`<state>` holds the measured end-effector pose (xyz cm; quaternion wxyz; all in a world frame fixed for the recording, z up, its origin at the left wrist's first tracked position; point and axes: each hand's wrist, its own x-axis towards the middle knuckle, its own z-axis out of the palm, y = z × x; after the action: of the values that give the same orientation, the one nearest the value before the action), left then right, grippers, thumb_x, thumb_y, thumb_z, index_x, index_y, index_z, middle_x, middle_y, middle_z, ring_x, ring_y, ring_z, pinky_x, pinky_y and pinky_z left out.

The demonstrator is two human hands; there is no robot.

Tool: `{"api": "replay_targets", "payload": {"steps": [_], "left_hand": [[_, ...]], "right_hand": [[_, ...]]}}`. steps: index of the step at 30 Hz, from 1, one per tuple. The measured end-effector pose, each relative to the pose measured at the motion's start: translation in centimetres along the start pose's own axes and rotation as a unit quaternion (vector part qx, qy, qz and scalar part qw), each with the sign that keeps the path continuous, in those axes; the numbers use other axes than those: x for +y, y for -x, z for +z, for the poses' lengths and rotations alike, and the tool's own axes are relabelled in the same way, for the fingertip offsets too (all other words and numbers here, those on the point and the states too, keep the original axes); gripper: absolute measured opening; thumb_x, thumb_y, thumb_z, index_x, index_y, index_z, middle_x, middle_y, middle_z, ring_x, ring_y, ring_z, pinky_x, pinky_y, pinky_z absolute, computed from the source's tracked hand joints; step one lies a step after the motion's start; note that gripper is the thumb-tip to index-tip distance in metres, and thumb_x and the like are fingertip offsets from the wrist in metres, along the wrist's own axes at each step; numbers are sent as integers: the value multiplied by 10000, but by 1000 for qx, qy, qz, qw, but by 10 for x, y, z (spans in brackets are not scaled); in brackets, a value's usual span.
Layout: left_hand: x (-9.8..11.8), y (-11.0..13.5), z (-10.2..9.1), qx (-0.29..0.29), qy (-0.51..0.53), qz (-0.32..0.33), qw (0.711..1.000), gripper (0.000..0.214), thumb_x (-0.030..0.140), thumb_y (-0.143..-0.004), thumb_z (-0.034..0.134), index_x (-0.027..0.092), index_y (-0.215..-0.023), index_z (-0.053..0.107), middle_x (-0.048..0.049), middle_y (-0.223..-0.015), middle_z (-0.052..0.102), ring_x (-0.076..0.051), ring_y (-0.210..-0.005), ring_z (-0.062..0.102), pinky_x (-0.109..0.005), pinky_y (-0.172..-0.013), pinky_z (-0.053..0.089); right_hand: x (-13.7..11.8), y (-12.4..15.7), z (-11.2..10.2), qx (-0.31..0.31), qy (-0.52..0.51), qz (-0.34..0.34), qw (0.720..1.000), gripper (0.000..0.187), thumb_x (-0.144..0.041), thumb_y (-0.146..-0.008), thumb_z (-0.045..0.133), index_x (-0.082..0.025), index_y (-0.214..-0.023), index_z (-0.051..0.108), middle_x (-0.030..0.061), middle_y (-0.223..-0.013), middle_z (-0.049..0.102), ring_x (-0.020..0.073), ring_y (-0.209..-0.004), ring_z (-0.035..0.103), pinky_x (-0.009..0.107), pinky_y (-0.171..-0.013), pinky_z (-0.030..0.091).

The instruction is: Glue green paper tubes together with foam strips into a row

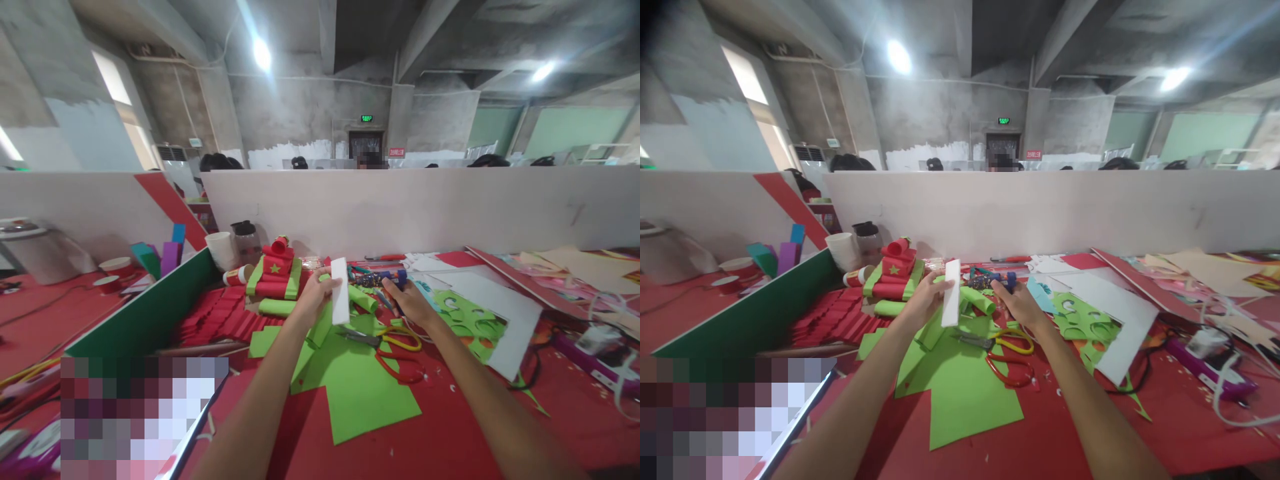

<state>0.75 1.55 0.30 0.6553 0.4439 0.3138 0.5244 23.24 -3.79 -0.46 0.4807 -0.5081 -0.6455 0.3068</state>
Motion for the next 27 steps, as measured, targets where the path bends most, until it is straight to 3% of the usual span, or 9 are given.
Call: {"api": "replay_targets", "payload": {"steps": [5,20,27], "left_hand": [[-2,-5,-4,13,4,12,1000,560,104,-608,796,170,-1077,497,-27,-770,676,-145,-647,650,-220,-592,473],[0,0,-1,-2,6,7,1000,546,111,-618,791,170,-1072,494,-26,-776,675,-142,-664,644,-220,-602,476],[-2,-3,-3,3,13,11,1000,539,110,-625,787,167,-1075,495,-26,-765,675,-146,-638,651,-224,-587,485]], "right_hand": [[-4,2,-4,-49,20,-17,998,505,-570,-889,472,-201,-544,463,-41,-404,468,104,-353,451,235,-418,363],[-1,2,-2,9,-17,-3,1000,431,-589,-837,543,-192,-670,555,-26,-477,514,123,-367,472,249,-390,348],[-5,4,-1,-13,21,-22,999,478,-579,-868,492,-205,-570,501,-32,-397,466,117,-350,432,253,-407,346]]}}
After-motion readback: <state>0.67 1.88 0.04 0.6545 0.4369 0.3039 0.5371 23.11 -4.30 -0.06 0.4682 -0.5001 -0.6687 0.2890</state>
